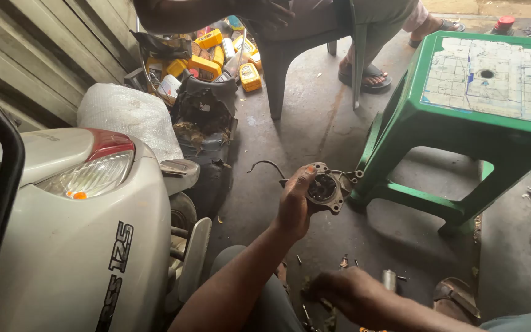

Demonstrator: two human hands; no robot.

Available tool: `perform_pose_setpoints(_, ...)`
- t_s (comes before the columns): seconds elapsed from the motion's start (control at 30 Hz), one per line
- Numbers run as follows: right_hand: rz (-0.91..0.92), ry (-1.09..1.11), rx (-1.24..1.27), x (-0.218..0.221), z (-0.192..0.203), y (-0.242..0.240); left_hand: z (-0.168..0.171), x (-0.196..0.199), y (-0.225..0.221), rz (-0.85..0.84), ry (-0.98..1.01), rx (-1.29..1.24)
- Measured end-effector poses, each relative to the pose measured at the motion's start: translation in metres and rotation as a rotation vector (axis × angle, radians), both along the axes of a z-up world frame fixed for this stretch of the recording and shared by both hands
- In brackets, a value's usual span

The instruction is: Repairing or assembling a motorcycle starter motor component.

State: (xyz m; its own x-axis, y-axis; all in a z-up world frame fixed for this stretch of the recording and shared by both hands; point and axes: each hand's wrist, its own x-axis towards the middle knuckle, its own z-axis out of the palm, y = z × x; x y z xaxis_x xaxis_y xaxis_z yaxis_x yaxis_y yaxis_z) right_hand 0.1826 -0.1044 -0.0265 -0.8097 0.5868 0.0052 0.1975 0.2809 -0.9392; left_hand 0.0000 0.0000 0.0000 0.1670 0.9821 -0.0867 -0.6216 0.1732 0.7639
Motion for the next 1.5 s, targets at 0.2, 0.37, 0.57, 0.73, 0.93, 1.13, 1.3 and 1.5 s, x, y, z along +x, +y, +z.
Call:
perform_pose_setpoints(0.2, -0.303, -0.151, -0.299, 0.016, 0.045, 0.031, -0.005, 0.001, -0.003, -0.038, 0.015, -0.008)
perform_pose_setpoints(0.37, -0.499, 0.019, -0.313, 0.044, 0.015, 0.052, 0.003, 0.003, -0.009, -0.093, 0.038, 0.01)
perform_pose_setpoints(0.57, -0.534, 0.07, -0.144, 0.059, 0.038, 0.056, 0.0, 0.009, -0.013, -0.109, 0.072, 0.009)
perform_pose_setpoints(0.73, -0.591, -0.113, 0.032, 0.06, 0.063, 0.056, 0.001, 0.012, -0.018, -0.137, 0.15, 0.049)
perform_pose_setpoints(0.93, -0.599, 0.032, -0.021, 0.066, 0.053, 0.056, -0.009, 0.016, -0.022, -0.174, 0.125, 0.081)
perform_pose_setpoints(1.13, -0.592, 0.163, 0.002, 0.072, 0.05, 0.056, -0.009, 0.019, -0.021, -0.181, 0.083, 0.091)
perform_pose_setpoints(1.3, -0.611, 0.018, 0.213, 0.074, 0.057, 0.06, -0.011, 0.021, -0.021, -0.121, 0.519, 0.151)
perform_pose_setpoints(1.5, -0.623, -0.344, 0.355, 0.053, 0.086, 0.057, -0.015, 0.031, -0.026, -0.175, 0.544, 0.13)
